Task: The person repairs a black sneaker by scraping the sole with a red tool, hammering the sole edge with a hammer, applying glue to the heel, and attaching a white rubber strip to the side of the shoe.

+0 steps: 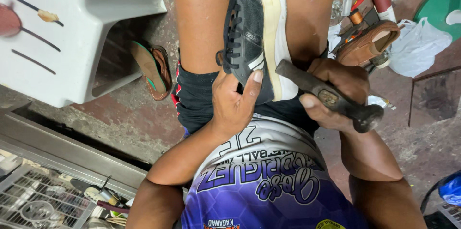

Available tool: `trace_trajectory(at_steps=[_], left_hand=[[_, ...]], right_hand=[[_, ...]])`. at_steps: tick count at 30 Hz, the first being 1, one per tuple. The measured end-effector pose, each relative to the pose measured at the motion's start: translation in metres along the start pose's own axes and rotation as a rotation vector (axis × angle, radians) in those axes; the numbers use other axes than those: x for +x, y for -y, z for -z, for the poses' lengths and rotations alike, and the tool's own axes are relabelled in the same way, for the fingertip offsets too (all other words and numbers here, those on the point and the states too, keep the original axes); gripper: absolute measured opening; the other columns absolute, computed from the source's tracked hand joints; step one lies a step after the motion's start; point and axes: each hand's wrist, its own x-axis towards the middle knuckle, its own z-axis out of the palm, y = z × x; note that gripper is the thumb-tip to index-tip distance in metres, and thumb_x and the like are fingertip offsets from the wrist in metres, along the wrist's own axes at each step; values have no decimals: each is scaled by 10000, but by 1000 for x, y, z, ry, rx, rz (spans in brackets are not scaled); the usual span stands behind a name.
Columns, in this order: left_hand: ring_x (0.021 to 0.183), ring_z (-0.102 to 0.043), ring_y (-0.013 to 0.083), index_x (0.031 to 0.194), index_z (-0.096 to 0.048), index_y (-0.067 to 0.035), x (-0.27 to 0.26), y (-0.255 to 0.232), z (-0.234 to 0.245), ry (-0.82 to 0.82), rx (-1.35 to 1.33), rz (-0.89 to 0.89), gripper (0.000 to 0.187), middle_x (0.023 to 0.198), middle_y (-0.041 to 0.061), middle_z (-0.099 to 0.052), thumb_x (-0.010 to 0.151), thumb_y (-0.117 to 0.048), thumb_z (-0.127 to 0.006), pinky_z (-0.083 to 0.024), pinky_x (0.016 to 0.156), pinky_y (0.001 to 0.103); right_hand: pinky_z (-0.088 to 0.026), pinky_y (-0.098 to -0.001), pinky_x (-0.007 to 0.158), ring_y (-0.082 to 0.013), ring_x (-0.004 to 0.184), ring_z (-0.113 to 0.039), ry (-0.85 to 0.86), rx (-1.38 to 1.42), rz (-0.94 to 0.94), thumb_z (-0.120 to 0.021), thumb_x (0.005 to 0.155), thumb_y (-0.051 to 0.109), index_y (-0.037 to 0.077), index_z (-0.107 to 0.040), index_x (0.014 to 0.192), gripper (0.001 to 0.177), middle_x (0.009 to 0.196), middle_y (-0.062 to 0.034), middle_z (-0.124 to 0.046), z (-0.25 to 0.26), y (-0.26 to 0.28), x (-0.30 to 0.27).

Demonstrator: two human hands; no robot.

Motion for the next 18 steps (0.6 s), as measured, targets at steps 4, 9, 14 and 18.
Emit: trace_trajectory(at_steps=[4, 9, 14, 18], left_hand=[[963, -718, 331, 1200, -652, 16, -3, 4, -5, -13, -24, -26, 225, 1097, 199, -706, 1094, -169, -582, -552, 905, 383], [842, -709, 309, 1088, -685, 13, 2, 9, -5, 19, -21, 67, 201, 927, 171, -712, 1074, -163, -588, -542, 801, 385], [927, -726, 345, 1135, -675, 10, 6, 10, -2, 32, -2, -25, 188, 1017, 189, -720, 1088, -147, -582, -557, 829, 404], [935, -718, 368, 1126, -677, 12, 7, 9, -1, 10, 74, -59, 177, 1041, 216, -702, 1067, -133, -593, -563, 817, 414]], right_hand=[[-375, -284, 505, -134, 515, -495, 11, -69, -38, -720, 988, 353, 45, -536, 794, 408, 662, -52, -527, -3, -4, 5], [-397, -332, 514, -219, 541, -530, 119, -229, 123, -770, 932, 306, 62, -547, 745, 379, 647, -78, -517, 1, -1, 36], [-378, -412, 485, -274, 491, -511, 272, -350, 347, -830, 792, 261, 77, -488, 610, 429, 578, -87, -465, 15, 3, 71], [-422, -390, 493, -259, 526, -565, 317, -444, 468, -852, 818, 275, 69, -542, 673, 400, 640, -83, -542, 16, 6, 76]])
